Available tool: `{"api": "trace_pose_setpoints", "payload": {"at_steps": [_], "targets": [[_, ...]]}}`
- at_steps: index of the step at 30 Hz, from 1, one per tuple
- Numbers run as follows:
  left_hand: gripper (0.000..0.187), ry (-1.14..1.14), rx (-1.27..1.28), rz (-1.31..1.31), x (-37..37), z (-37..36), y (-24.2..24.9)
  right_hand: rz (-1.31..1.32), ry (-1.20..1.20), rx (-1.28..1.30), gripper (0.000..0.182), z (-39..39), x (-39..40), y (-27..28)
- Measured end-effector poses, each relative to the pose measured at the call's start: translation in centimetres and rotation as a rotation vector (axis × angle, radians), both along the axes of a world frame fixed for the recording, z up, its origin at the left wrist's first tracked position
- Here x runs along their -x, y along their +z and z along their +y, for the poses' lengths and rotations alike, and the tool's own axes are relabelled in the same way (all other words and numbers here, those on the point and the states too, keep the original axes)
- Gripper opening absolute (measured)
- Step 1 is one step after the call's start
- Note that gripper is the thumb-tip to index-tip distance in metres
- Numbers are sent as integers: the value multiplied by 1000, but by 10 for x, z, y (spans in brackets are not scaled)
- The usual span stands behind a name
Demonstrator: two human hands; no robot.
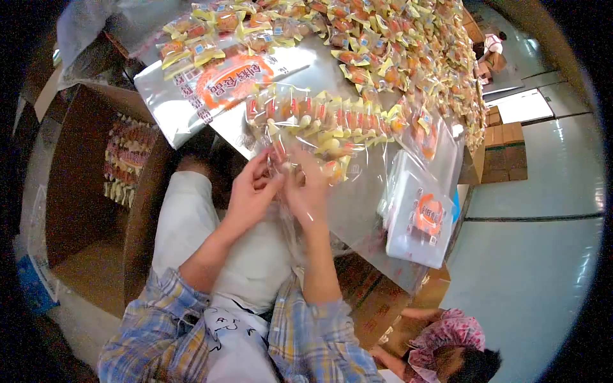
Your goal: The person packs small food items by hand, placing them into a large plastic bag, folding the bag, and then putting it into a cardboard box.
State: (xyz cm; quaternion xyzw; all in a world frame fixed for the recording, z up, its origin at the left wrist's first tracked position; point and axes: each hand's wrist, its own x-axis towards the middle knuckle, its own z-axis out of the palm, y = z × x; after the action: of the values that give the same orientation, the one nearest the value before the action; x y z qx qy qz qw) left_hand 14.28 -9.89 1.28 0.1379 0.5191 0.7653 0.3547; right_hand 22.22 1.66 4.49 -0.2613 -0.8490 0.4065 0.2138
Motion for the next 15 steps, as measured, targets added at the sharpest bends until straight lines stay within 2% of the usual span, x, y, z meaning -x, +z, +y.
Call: {"api": "trace_pose_setpoints", "payload": {"at_steps": [3, 6, 8, 10, 12, 14, 15], "targets": [[64, 37, 85, 16, 10, -14, -6, -77, 82, -15, 51, 2, 0, 5], [60, 57, 97, 30, 28, -41, -35, -182, 193, -107, 58, -6, -2, 8], [62, 136, 39, -51, 36, -45, -31, -157, 117, 113, 61, -12, 5, -1], [63, 113, 29, -20, 37, -43, -23, -126, 46, 313, 65, -9, 11, -10], [64, 52, 21, -34, 28, -42, -24, 3, 146, 23, 64, -1, 0, -19], [65, 23, 23, -24, 25, -41, -22, 27, 181, -414, 65, 2, -13, -18], [66, 23, 26, -10, 24, -40, -22, -87, 86, -611, 65, -1, -22, -11]]}}
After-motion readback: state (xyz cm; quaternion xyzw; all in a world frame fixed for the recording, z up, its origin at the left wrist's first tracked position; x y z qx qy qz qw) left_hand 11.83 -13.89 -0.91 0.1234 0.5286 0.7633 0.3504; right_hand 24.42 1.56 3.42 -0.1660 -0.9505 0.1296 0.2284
